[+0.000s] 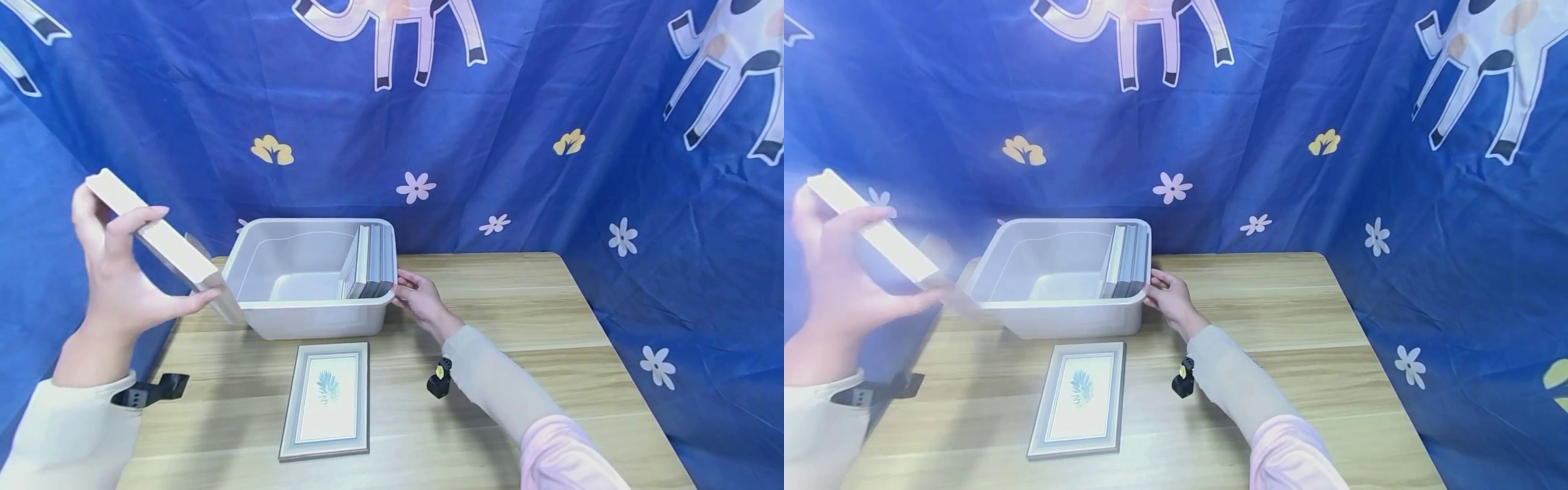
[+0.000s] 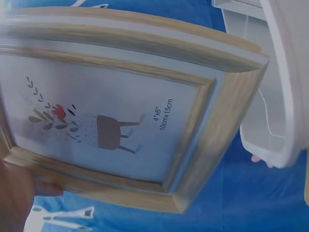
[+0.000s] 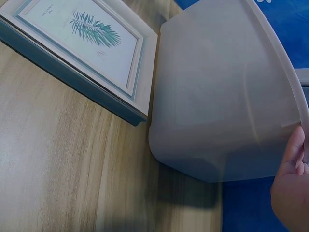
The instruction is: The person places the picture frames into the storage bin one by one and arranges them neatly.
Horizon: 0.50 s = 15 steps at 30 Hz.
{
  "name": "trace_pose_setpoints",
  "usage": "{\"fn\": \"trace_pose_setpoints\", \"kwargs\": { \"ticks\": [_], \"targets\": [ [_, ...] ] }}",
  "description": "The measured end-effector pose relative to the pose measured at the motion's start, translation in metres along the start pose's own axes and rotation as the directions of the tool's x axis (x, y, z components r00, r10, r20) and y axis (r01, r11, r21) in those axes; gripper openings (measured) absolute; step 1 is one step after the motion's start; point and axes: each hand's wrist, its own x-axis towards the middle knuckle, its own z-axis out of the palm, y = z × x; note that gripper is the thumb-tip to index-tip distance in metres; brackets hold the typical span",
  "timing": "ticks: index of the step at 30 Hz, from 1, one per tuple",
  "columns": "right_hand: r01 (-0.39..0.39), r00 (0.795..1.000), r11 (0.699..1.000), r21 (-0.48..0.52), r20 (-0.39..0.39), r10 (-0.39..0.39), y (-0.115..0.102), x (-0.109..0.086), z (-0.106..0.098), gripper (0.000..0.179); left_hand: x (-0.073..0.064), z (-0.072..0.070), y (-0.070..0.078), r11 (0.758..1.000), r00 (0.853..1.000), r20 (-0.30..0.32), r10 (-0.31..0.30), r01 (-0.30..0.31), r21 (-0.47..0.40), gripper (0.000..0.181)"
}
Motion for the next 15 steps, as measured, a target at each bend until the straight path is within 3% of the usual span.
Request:
{"fn": "trace_pose_setpoints", "kwargs": {
  "ticks": [10, 15],
  "targets": [
    [-0.003, 1.000, 1.000, 0.012, -0.003, 0.003, -0.001, -0.001, 0.000, 0.050, 0.022, 0.035, 0.018, 0.991, 0.998, 0.024, 0.065, -0.062, -0.120, 0.092],
    [-0.006, 1.000, 1.000, 0.009, -0.001, 0.006, -0.001, -0.002, -0.001, 0.050, 0.024, 0.049, 0.013, 0.982, 0.990, 0.104, 0.100, -0.082, -0.168, 0.092]
  ]
}}
